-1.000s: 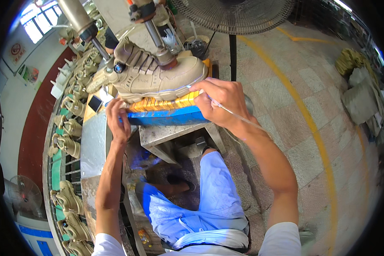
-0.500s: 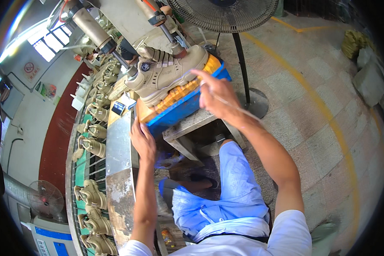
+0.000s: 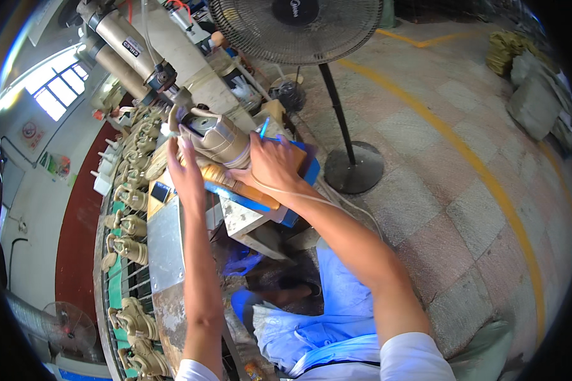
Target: The person marks the bottom perimeter of a boot upper using a pen while it is held on a stand, and subsequently places the marked boot onto an assembly line conveyor belt.
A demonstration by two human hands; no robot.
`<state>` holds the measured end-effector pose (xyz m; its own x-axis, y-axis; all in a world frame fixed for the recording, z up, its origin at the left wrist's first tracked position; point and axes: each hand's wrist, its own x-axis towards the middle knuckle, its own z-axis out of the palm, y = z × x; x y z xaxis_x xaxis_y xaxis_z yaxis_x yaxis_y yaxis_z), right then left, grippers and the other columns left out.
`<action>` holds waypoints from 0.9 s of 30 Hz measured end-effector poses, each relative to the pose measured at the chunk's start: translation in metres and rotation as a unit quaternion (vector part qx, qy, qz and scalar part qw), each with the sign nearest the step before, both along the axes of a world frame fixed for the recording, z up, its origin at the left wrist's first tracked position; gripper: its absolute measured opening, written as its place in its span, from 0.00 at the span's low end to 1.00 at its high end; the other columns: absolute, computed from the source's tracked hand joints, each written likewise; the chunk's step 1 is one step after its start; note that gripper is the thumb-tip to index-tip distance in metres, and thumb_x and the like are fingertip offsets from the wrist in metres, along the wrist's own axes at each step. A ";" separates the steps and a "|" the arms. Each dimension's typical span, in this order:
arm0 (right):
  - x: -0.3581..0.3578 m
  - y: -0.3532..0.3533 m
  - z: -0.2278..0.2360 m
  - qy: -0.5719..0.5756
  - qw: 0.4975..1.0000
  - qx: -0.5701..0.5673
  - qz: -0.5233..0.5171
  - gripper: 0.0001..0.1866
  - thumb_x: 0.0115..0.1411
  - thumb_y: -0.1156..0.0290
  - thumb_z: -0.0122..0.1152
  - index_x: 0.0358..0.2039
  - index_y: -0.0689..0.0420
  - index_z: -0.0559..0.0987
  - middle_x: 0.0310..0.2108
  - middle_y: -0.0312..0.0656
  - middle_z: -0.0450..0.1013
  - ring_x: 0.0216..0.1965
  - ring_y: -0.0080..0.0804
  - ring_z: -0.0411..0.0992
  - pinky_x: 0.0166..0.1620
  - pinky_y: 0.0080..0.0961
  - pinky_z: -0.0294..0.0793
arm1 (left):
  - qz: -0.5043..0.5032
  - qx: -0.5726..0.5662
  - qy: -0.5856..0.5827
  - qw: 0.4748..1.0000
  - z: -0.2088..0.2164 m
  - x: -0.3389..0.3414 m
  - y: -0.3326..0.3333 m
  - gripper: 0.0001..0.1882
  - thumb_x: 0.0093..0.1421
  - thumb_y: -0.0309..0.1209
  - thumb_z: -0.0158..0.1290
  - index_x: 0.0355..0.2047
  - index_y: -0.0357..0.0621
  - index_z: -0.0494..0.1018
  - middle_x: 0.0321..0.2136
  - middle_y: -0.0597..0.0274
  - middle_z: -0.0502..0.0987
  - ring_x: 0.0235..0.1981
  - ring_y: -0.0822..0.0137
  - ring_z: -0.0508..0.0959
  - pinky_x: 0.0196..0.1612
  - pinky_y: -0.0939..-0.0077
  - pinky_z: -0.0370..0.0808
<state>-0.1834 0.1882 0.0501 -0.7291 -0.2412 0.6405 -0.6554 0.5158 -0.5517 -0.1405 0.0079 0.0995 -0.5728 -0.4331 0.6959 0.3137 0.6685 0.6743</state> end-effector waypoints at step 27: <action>-0.030 0.001 0.014 -0.103 0.993 0.011 0.060 0.45 0.44 0.49 0.85 0.61 0.55 0.77 0.51 0.49 0.82 0.54 0.45 0.80 0.58 0.39 0.77 | 0.062 0.367 -0.097 0.923 -0.058 0.464 -0.153 0.22 0.75 0.33 0.53 0.64 0.37 0.72 0.57 0.54 0.79 0.63 0.59 0.75 0.70 0.61 0.67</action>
